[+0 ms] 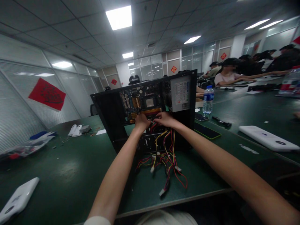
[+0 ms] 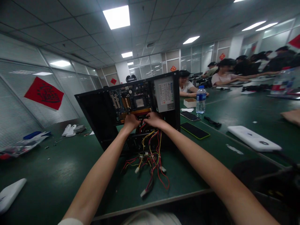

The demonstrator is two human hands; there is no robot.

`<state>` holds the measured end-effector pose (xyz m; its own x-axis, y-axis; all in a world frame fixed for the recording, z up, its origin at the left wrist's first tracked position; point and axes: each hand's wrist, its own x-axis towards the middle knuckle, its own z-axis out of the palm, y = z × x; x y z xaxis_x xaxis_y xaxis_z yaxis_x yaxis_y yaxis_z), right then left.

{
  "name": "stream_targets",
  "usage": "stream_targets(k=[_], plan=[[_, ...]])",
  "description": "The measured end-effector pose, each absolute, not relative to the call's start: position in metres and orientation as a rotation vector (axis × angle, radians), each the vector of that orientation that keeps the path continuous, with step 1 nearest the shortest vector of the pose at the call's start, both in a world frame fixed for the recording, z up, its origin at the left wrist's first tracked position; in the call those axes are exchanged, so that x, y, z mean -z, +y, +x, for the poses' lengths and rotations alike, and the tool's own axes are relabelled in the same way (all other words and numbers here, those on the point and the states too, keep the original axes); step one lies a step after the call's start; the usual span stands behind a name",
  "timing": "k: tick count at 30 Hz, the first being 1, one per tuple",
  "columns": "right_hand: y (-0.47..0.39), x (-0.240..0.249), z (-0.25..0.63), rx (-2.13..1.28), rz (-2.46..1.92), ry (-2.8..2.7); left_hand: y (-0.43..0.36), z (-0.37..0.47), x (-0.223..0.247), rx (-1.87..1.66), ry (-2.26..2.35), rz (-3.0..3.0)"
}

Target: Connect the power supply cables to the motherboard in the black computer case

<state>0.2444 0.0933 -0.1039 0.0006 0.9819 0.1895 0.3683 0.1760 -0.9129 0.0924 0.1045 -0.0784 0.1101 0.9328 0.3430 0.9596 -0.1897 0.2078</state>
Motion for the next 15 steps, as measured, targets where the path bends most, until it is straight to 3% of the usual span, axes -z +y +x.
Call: stream_targets(k=[8,15], plan=[[0.086,0.094,0.251,-1.305,-1.214,-1.321,0.106,0.079,0.084,0.609,-1.922,-2.402],[0.093,0.090,0.247,-1.491,-1.245,-1.191,0.101,0.063,0.092,0.568,-1.817,-2.580]])
